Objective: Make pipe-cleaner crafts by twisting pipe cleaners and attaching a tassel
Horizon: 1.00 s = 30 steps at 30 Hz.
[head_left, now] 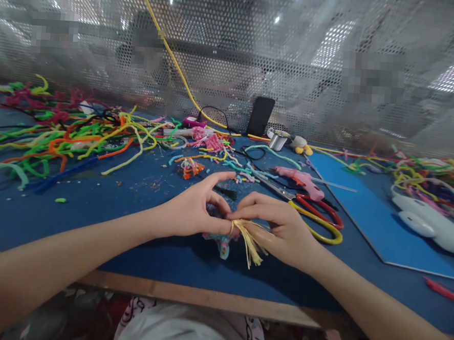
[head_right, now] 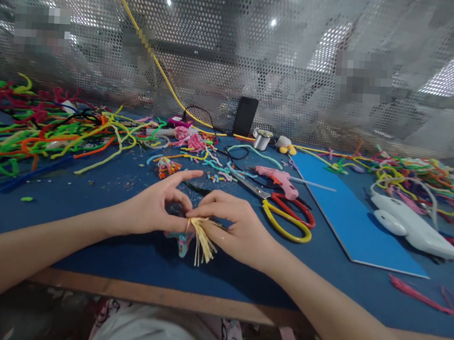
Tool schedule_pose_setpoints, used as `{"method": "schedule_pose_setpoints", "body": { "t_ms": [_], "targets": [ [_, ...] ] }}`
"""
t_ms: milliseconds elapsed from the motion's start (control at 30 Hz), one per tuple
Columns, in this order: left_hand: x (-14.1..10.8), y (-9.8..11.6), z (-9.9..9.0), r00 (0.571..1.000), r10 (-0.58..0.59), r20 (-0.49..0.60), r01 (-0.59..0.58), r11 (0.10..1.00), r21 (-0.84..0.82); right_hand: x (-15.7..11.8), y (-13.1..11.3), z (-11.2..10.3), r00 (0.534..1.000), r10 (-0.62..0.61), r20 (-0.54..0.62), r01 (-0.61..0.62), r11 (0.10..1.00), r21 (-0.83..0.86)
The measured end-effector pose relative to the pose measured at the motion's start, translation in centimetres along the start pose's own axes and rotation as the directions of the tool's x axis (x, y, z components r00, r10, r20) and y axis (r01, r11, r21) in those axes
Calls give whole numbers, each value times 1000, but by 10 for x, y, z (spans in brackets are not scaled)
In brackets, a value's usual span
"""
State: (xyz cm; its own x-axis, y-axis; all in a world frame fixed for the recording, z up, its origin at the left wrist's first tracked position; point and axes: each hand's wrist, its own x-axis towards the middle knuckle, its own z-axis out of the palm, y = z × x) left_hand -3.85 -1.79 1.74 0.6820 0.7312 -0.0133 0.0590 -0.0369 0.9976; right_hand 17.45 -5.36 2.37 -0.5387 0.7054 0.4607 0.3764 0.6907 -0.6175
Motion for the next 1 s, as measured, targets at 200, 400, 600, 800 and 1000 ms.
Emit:
{"method": "schedule_pose_setpoints", "body": {
  "t_ms": [200,400,600,800,1000],
  "targets": [
    [1,1,-4,995,-10,98,13,999,-31,0,-4,-2,999,32,41,-34,999,37],
    [5,-4,-10,983,186,7,-186,981,64,-3,-7,-4,994,-38,99,35,999,37],
    [8,-10,-7,971,191,-144,-208,972,-112,-5,1,3,987,159,-38,-160,986,-36],
    [5,-6,-3,948,211,-240,-250,957,-146,-1,-1,12,987,158,-10,-158,976,-153],
    [-1,3,-6,818,340,-465,-401,915,-38,1,-11,10,973,230,-16,-230,966,-121]
  ]
}}
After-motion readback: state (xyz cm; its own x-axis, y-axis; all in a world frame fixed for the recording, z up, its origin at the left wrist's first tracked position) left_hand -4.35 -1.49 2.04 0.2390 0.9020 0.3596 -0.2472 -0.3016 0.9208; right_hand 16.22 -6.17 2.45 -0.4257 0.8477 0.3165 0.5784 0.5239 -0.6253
